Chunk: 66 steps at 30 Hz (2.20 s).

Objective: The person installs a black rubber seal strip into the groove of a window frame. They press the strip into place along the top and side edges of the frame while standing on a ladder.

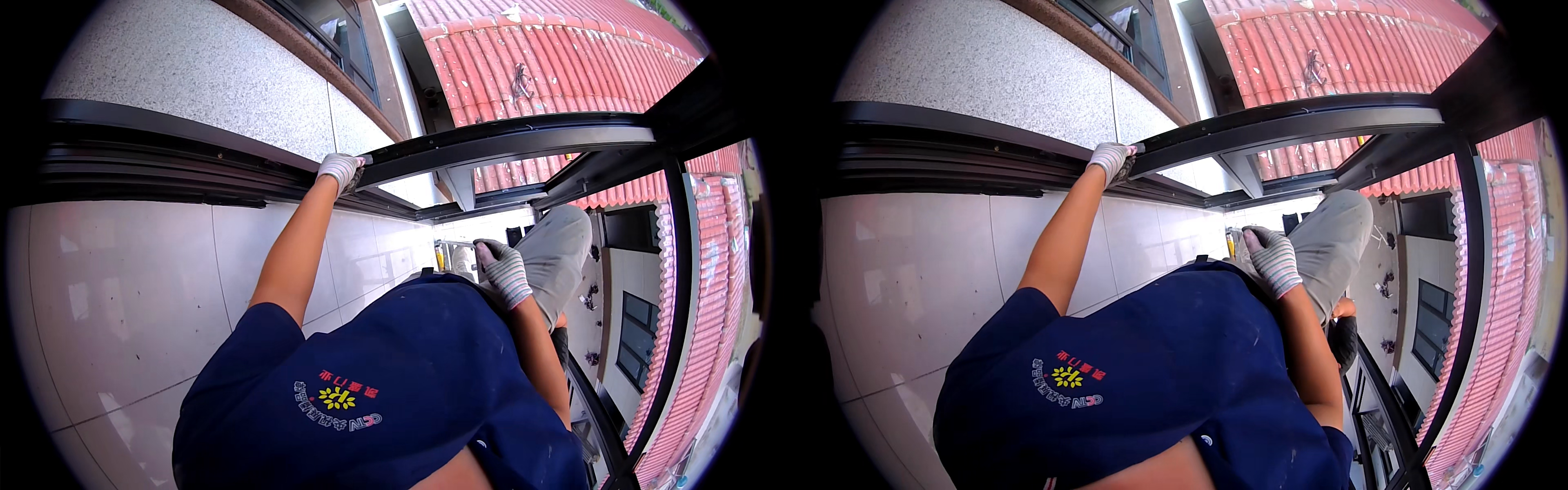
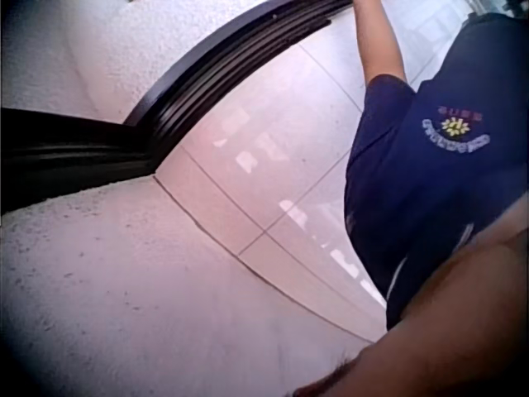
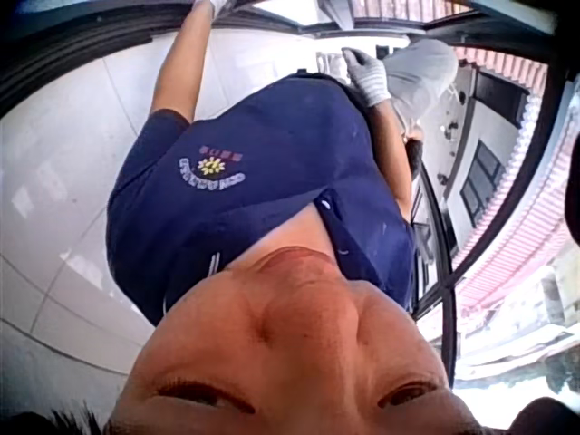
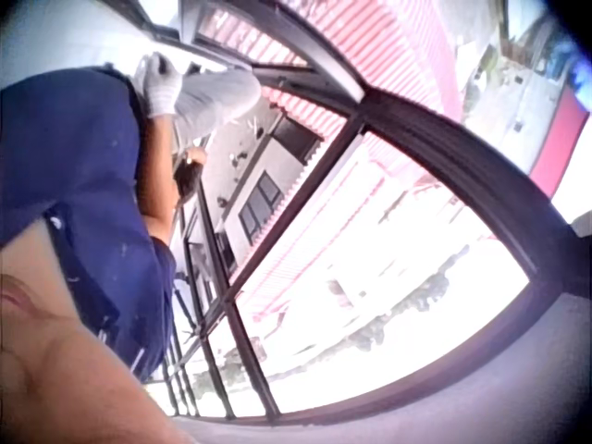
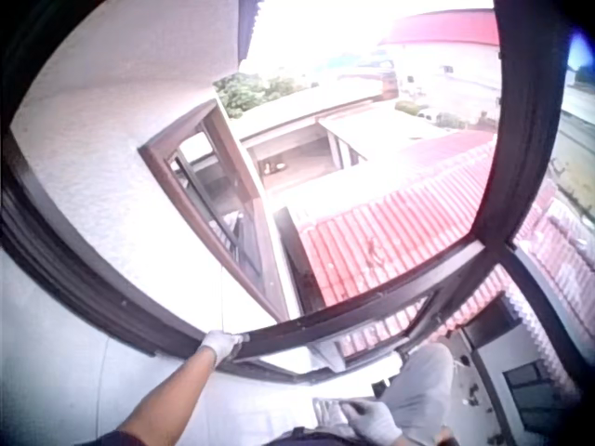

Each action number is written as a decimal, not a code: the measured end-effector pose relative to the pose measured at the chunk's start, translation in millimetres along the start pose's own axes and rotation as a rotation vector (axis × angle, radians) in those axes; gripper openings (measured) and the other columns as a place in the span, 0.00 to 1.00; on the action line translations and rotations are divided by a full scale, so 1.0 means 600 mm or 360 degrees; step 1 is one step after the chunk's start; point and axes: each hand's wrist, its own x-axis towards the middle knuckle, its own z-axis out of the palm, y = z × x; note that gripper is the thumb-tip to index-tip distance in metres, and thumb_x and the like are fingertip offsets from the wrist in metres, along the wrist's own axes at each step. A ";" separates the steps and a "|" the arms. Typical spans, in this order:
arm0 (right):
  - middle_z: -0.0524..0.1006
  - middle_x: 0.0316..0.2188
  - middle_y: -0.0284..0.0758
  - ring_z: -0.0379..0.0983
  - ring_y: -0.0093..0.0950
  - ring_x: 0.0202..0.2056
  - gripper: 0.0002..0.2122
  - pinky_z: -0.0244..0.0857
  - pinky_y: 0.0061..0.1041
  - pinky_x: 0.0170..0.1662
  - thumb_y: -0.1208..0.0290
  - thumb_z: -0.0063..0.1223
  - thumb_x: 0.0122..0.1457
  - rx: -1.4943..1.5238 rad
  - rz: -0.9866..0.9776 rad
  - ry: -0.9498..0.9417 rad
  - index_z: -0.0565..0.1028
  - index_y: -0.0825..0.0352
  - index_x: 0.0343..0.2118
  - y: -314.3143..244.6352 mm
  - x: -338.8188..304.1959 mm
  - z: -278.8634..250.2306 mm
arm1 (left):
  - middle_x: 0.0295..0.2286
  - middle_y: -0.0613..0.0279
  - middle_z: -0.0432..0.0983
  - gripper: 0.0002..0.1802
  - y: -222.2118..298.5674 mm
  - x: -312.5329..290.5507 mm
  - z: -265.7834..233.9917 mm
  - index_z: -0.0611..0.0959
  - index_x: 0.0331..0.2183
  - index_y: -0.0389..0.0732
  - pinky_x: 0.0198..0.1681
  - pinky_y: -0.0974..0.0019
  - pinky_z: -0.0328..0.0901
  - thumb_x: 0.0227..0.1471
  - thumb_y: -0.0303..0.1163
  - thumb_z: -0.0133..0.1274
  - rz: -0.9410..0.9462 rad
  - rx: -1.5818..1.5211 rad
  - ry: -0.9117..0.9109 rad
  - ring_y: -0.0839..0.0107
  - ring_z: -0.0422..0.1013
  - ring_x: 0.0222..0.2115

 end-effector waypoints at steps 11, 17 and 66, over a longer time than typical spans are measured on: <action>0.83 0.37 0.45 0.81 0.30 0.39 0.15 0.72 0.27 0.45 0.63 0.55 0.63 0.0070 0.0033 -0.0007 0.80 0.71 0.45 0.003 0.008 0.001 | 0.47 0.48 0.79 0.27 0.023 0.073 0.007 0.84 0.47 0.41 0.52 0.59 0.68 0.56 0.53 0.54 -0.0020 0.1579 0.0005 0.55 0.76 0.48; 0.82 0.34 0.34 0.73 0.18 0.32 0.16 0.70 0.20 0.38 0.66 0.57 0.64 0.0044 -0.0026 -0.0030 0.79 0.73 0.47 0.005 0.020 0.002 | 0.34 0.51 0.83 0.20 -0.005 0.129 -0.012 0.86 0.39 0.37 0.43 0.58 0.72 0.53 0.45 0.59 0.0006 0.1361 0.0146 0.61 0.80 0.34; 0.82 0.42 0.45 0.80 0.39 0.42 0.23 0.73 0.33 0.49 0.81 0.54 0.54 0.0101 -0.0023 -0.0343 0.72 0.71 0.55 -0.018 -0.020 0.010 | 0.27 0.68 0.78 0.14 -0.165 -0.200 0.192 0.83 0.48 0.38 0.29 0.75 0.69 0.62 0.29 0.52 0.0563 0.0491 -0.1281 0.82 0.71 0.25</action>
